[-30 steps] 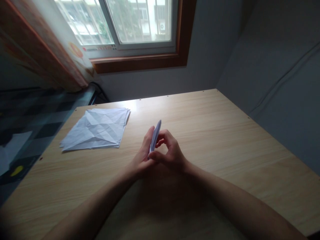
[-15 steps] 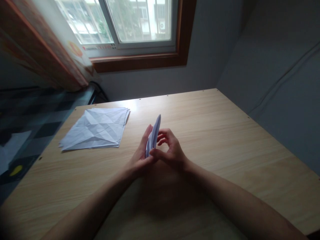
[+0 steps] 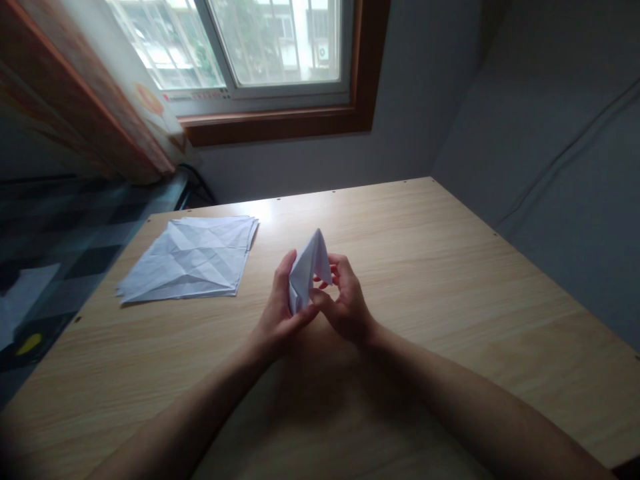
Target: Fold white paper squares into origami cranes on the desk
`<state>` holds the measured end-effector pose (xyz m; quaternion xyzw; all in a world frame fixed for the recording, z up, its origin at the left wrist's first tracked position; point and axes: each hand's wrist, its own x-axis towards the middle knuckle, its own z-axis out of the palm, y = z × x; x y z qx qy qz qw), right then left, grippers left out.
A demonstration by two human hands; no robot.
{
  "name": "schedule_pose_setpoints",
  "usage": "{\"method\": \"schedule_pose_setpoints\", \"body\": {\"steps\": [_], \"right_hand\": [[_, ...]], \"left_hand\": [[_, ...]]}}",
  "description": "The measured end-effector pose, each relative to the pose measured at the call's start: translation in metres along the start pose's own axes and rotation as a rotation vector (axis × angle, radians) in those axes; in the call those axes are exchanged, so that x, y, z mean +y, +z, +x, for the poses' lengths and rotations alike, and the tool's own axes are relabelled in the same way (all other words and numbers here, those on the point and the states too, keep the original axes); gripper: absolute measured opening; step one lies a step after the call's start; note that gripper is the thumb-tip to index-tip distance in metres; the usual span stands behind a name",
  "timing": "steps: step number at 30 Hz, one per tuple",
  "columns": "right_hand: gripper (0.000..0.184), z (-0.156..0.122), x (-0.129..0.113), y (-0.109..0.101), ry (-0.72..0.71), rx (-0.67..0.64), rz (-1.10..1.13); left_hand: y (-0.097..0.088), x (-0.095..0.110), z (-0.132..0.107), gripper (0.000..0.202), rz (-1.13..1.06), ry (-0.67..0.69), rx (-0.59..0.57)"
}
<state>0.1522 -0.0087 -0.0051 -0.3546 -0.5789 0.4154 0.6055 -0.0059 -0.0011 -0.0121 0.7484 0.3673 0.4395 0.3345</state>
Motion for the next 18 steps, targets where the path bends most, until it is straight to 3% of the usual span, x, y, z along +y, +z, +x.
{"method": "schedule_pose_setpoints", "body": {"steps": [18], "right_hand": [[0.026,0.0019,0.0044,-0.0006,-0.012,0.010,0.023]], "left_hand": [[0.0005,-0.0034,-0.0001,0.079,-0.162,-0.051,-0.002]]}}
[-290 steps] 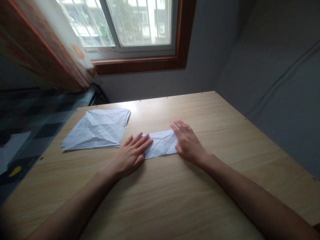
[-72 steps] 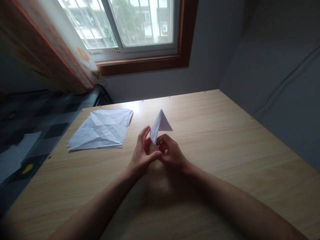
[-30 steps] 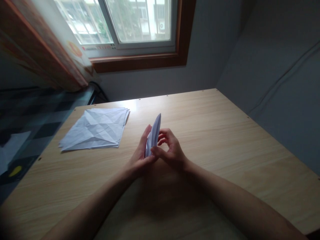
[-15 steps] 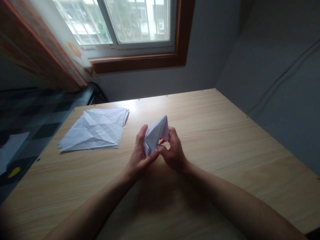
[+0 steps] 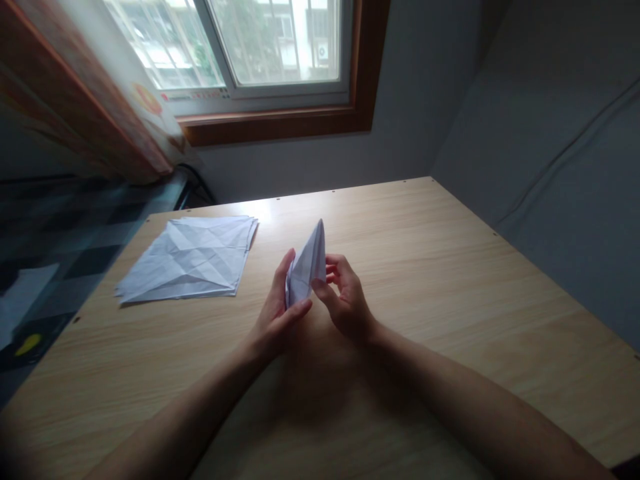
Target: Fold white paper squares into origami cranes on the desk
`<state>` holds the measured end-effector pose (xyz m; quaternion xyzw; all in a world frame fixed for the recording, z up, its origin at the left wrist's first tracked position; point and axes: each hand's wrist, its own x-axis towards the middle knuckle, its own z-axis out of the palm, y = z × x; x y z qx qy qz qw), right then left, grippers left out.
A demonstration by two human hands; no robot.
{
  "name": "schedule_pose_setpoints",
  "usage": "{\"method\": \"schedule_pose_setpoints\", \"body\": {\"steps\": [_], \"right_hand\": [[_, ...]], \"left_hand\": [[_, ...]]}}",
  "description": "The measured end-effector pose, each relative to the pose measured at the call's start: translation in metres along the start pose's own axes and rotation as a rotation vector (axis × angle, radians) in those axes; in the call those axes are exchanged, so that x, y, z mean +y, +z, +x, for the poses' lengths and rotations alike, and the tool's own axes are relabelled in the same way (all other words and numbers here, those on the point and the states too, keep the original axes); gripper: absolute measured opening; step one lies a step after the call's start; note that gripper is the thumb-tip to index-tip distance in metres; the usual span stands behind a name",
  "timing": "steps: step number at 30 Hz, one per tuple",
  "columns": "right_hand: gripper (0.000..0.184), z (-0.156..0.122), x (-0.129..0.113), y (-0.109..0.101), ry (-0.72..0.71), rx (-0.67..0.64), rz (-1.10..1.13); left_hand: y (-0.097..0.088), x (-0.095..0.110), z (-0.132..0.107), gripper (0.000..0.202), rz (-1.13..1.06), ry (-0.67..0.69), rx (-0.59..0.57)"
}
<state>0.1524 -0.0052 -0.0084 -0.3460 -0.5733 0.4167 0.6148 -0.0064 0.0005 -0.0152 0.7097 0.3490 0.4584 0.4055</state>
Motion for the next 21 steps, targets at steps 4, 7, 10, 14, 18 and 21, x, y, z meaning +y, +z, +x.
{"method": "schedule_pose_setpoints", "body": {"steps": [4,7,10,14,18,21], "right_hand": [[0.024,0.000,0.001,0.001,-0.020,0.026,-0.036],[0.023,0.000,0.001,0.002,-0.020,0.078,-0.077],[0.029,0.000,-0.001,0.002,-0.001,0.125,-0.126],[0.038,-0.001,-0.004,0.004,0.018,0.190,-0.158],[0.042,-0.001,-0.008,0.008,0.062,0.254,-0.121],[0.043,0.002,-0.011,0.009,0.119,0.340,-0.128]], "left_hand": [[0.001,0.000,0.000,0.081,0.037,0.004,-0.004],[0.001,0.003,0.000,0.080,0.117,0.034,-0.013],[0.001,0.007,0.000,0.081,0.247,0.067,-0.015],[0.003,0.011,-0.002,0.089,0.435,0.121,-0.040],[0.007,0.013,-0.005,0.094,0.604,0.170,-0.055],[0.009,0.014,-0.005,0.091,0.673,0.203,-0.075]]}}
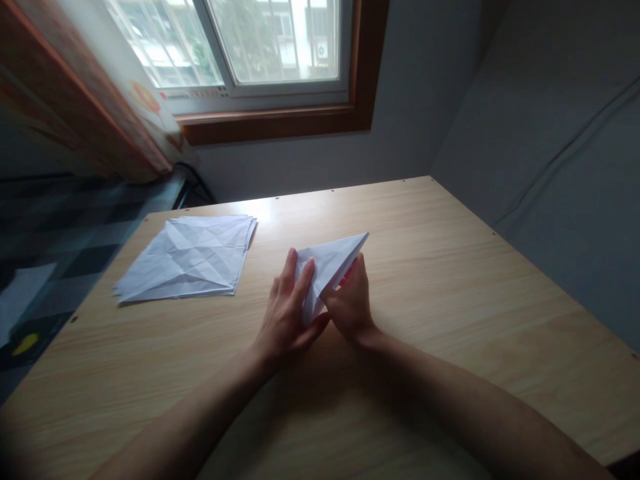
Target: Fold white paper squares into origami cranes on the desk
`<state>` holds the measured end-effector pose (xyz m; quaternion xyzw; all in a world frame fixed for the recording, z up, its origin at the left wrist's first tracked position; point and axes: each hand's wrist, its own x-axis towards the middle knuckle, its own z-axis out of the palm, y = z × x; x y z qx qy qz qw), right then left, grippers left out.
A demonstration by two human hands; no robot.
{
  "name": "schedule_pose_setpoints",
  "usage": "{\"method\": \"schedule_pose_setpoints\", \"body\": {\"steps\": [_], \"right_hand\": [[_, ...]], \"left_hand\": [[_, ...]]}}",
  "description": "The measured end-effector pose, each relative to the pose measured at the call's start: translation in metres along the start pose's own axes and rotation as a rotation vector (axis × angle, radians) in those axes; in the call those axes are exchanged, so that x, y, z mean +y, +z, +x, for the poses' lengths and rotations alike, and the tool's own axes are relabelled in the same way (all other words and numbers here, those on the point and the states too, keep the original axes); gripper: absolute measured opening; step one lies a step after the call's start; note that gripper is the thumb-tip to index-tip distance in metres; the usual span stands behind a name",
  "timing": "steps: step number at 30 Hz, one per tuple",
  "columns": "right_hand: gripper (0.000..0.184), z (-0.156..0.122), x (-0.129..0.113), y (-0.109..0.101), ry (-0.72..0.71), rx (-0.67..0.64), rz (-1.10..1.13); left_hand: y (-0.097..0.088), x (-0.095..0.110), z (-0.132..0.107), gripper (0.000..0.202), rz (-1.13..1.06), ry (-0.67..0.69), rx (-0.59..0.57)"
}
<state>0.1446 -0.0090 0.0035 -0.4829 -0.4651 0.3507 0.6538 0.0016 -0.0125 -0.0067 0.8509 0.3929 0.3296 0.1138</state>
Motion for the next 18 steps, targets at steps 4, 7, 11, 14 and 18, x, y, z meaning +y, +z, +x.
{"method": "schedule_pose_setpoints", "body": {"steps": [4,7,11,14,18], "right_hand": [[0.040,0.002,-0.001,0.001,0.029,0.120,-0.092],[0.038,0.002,0.003,0.001,-0.014,0.171,-0.132],[0.024,0.001,0.010,-0.001,-0.015,0.109,-0.203],[0.014,0.003,0.013,-0.004,-0.044,-0.010,-0.226],[0.014,0.013,0.015,-0.011,-0.115,-0.156,-0.242]], "left_hand": [[0.000,0.002,0.001,0.086,-0.002,0.061,-0.025],[-0.001,0.003,0.002,0.080,-0.069,0.069,-0.006],[-0.002,0.003,0.002,0.065,-0.148,-0.038,0.146],[-0.003,0.000,0.005,0.047,-0.184,-0.156,0.289],[-0.003,-0.010,0.010,0.025,-0.232,-0.307,0.398]]}}
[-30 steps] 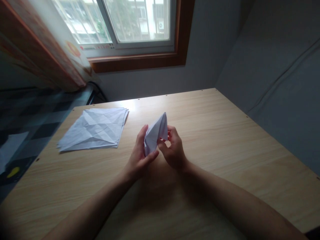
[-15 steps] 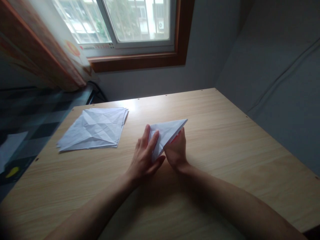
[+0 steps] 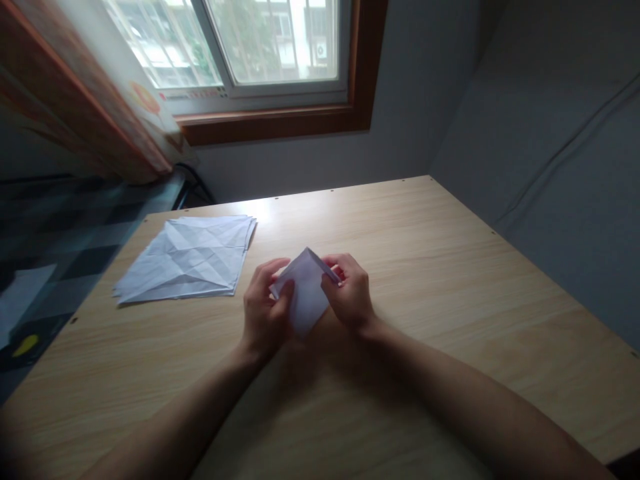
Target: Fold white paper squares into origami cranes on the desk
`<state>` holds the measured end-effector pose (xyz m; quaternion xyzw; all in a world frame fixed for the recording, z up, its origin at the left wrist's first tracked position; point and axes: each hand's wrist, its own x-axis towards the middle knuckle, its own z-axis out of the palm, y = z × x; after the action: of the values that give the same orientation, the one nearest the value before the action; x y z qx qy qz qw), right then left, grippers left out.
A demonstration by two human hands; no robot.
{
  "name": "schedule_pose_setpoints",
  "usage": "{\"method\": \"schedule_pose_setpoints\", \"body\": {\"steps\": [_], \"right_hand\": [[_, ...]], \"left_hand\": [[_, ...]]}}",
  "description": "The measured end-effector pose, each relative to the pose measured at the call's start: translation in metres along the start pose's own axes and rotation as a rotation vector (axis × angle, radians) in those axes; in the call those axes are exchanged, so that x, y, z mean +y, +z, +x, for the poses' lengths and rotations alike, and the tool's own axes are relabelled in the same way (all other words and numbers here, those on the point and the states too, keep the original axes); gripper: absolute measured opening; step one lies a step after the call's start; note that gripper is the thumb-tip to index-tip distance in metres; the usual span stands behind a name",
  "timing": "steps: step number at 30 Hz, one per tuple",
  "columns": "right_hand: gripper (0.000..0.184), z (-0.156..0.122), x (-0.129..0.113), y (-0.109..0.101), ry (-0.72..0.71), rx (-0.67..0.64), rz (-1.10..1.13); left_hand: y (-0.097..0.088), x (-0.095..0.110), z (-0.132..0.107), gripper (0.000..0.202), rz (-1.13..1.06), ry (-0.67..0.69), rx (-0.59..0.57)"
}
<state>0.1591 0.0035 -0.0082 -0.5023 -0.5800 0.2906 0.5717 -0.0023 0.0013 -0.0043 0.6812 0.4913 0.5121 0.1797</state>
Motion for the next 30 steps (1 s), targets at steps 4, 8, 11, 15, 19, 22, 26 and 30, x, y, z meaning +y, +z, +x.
{"method": "schedule_pose_setpoints", "body": {"steps": [4,8,11,15,19,22,26,30], "right_hand": [[0.017,0.013,0.012,-0.014,-0.198,-0.145,-0.066],[0.032,0.026,0.028,-0.031,-0.334,-0.371,-0.182],[0.034,0.033,0.033,-0.040,-0.397,-0.511,-0.316],[0.027,0.034,0.030,-0.043,-0.411,-0.590,-0.380],[0.013,0.030,0.022,-0.038,-0.454,-0.563,-0.454],[0.021,0.026,0.018,-0.034,-0.525,-0.601,-0.492],[0.015,0.020,0.015,-0.031,-0.545,-0.681,-0.493],[0.040,0.009,0.016,-0.028,-0.553,-0.729,-0.572]], "left_hand": [[-0.004,-0.010,0.007,0.027,0.020,-0.054,-0.092],[-0.013,-0.020,0.015,0.045,0.166,0.057,-0.227],[-0.020,-0.026,0.022,0.045,0.262,0.124,-0.352],[-0.024,-0.027,0.025,0.033,0.347,0.143,-0.375],[-0.021,-0.018,0.019,0.023,0.476,0.304,-0.386],[-0.016,-0.014,0.013,0.044,0.498,0.380,-0.564],[-0.013,-0.018,0.011,0.059,0.523,0.302,-0.732],[-0.015,-0.022,0.011,0.067,0.556,0.259,-0.740]]}}
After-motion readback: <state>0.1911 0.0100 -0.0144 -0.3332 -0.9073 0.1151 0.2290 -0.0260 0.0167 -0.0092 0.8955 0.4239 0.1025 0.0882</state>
